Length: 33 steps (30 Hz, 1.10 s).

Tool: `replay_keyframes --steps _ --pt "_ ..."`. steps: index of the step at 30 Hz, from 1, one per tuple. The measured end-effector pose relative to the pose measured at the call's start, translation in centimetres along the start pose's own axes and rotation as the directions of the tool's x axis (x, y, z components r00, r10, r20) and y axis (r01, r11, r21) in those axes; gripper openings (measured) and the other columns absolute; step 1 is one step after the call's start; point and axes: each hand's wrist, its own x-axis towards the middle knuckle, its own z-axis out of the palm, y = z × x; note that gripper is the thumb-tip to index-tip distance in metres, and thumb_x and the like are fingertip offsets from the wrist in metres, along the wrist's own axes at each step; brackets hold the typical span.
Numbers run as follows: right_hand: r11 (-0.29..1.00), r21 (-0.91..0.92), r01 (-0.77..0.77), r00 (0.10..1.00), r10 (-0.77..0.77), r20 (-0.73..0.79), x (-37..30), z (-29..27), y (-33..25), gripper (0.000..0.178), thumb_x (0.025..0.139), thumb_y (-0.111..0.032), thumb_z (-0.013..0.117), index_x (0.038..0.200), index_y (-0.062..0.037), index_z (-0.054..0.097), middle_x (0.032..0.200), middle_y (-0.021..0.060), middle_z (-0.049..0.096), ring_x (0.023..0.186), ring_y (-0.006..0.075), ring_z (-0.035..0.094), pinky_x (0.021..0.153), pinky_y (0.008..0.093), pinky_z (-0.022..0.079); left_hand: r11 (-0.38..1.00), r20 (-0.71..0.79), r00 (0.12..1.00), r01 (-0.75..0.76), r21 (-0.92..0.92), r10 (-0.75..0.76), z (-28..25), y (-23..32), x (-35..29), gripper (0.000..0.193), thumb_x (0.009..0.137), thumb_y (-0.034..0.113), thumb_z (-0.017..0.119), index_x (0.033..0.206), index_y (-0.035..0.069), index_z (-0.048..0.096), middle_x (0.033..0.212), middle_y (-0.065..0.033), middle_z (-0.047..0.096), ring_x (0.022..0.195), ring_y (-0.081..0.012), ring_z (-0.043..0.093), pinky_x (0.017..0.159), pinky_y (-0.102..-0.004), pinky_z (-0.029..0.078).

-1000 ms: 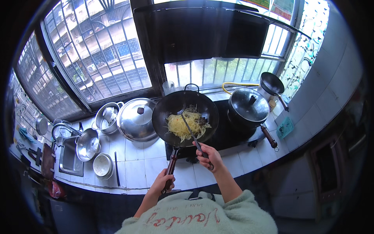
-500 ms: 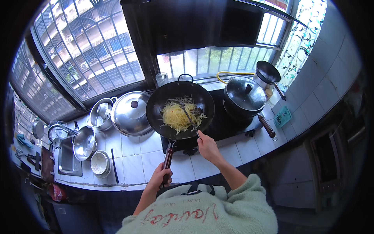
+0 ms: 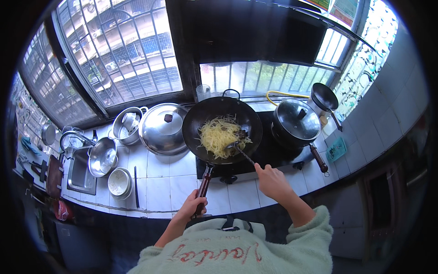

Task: The person stir-fries noodles in a wok on a gas stove, adding seasoning from a bottle and repeatedly stirring with a spatula. The person briefly washes hands at the sink and returns to continue stirring the noodles.

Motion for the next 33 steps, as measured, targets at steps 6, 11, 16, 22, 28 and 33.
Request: replay_keyframes --steps 6,11,16,22,28,33 --pt "0.989 0.130 0.070 0.965 -0.034 -0.259 8.9 4.6 -2.7 0.049 0.090 -0.006 0.049 0.139 -0.0013 0.050 0.099 0.0252 0.062 0.089 0.0419 0.066 0.080 0.0487 0.054 1.000 -0.031 1.000 -0.002 0.022 0.003 0.8 -0.4 0.1 0.041 0.089 0.014 0.062 0.121 0.007 0.038 0.079 -0.0072 0.052 0.050 -0.0166 0.055 0.035 -0.0280 0.036" --pt "0.994 0.065 0.084 0.984 -0.072 -0.164 7.7 4.4 -1.3 0.048 0.090 -0.009 0.052 0.138 -0.0049 0.052 0.096 0.0243 0.063 0.090 0.0417 0.066 0.080 0.0501 0.053 1.000 -0.041 0.999 0.008 0.023 -0.007 0.7 -0.4 0.1 0.041 0.090 0.014 0.061 0.122 0.008 0.038 0.079 -0.0069 0.052 0.051 -0.0165 0.055 0.036 -0.0277 0.037" --pt "0.986 0.126 0.113 0.977 -0.088 -0.192 6.4 1.7 1.4 0.043 0.092 -0.012 0.052 0.135 -0.0070 0.054 0.094 0.0247 0.065 0.089 0.0449 0.064 0.080 0.0535 0.051 1.000 0.023 1.000 -0.018 -0.003 0.018 0.5 -0.6 0.2 0.039 0.091 0.013 0.060 0.122 0.009 0.038 0.079 -0.0065 0.053 0.052 -0.0165 0.056 0.037 -0.0276 0.038" --pt "0.885 0.359 0.296 0.917 -0.157 -0.368 12.2 4.7 -2.3 0.040 0.093 -0.013 0.052 0.132 -0.0041 0.058 0.093 0.0241 0.063 0.089 0.0446 0.062 0.079 0.0526 0.050 1.000 0.009 1.000 -0.012 -0.002 0.012 0.5 -0.5 0.0 0.043 0.090 0.015 0.062 0.123 0.007 0.037 0.079 -0.0061 0.052 0.051 -0.0154 0.054 0.037 -0.0283 0.036" --pt "0.975 0.127 0.184 0.982 -0.176 -0.071 3.3 0.9 -0.9 0.045 0.092 -0.012 0.051 0.136 -0.0030 0.051 0.094 0.0243 0.064 0.088 0.0442 0.065 0.077 0.0533 0.051 1.000 0.006 1.000 0.000 -0.020 0.000 -0.1 -0.3 0.0 0.043 0.089 0.014 0.063 0.123 0.007 0.037 0.078 -0.0063 0.051 0.050 -0.0155 0.054 0.036 -0.0282 0.036" --pt "0.999 -0.043 0.003 0.997 0.000 0.071 3.2 0.3 -2.1 0.050 0.090 -0.009 0.051 0.141 -0.0043 0.047 0.100 0.0258 0.063 0.092 0.0437 0.065 0.082 0.0515 0.051 1.000 -0.022 1.000 0.001 -0.018 -0.001 -0.1 -0.3 0.2 0.044 0.089 0.013 0.063 0.123 0.007 0.036 0.078 -0.0067 0.051 0.049 -0.0160 0.054 0.036 -0.0286 0.036"
